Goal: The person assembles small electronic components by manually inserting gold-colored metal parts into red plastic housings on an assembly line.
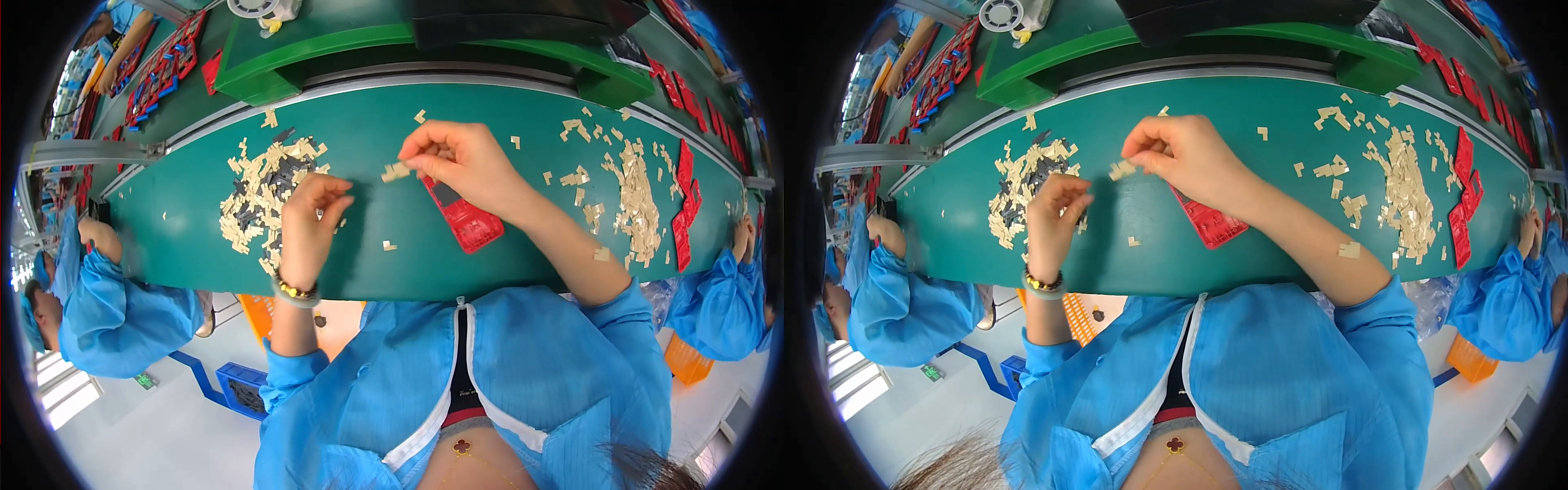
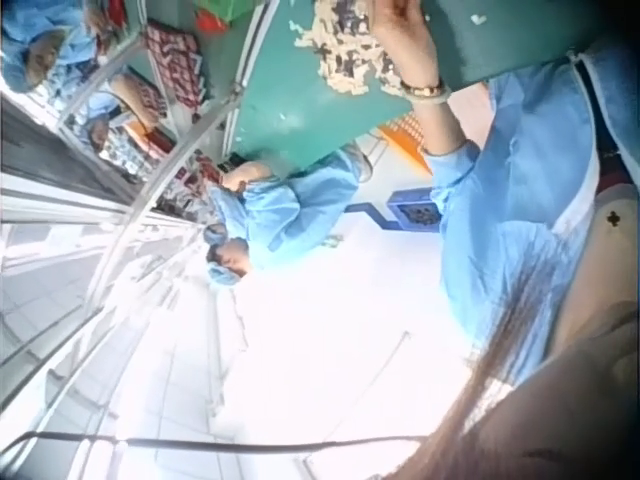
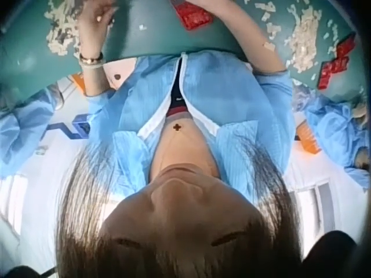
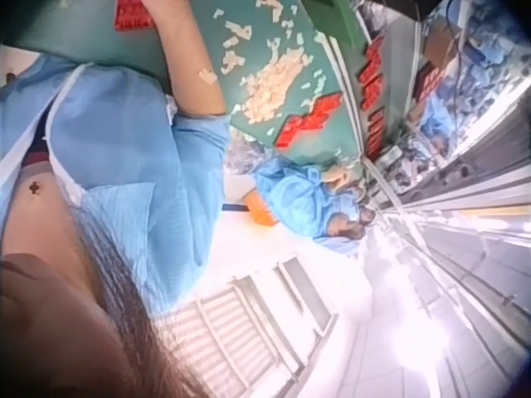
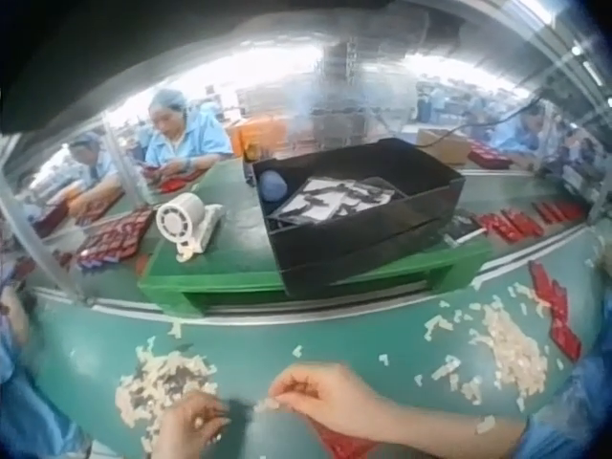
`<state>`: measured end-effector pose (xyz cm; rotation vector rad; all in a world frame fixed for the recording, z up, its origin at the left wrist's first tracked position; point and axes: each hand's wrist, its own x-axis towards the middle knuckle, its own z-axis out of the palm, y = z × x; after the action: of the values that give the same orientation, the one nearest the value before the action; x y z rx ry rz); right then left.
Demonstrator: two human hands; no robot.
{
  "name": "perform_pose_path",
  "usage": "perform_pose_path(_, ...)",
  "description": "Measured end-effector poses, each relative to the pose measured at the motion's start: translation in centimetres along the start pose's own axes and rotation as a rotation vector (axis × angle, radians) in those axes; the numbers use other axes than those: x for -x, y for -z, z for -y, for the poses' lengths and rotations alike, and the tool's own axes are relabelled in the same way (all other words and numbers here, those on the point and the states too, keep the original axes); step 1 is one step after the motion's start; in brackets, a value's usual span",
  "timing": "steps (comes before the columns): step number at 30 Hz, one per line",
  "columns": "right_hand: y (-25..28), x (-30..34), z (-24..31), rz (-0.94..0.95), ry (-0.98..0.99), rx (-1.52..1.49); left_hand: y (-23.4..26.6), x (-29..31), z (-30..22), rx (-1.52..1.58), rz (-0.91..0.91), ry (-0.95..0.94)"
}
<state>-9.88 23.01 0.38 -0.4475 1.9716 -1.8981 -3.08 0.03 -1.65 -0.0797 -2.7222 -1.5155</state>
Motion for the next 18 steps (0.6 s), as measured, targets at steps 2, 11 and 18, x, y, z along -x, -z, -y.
perform_pose_path(2, 1.1, 0.3, 0.2, 0.162, 0.101, 0.158, 0.0, 0.0, -0.5, -0.489, -0.053, -0.324)
perform_pose_path(11, 1.5, 4.0, 1.6, -0.035, 0.481, 0.639, -4.5, 0.8, -4.2, 0.672, 0.228, 0.087)
perform_pose_path(18, 1.4, 6.7, 1.3, -0.053, 0.269, 0.300, -5.3, 0.3, -6.8, -0.021, -0.092, -0.521)
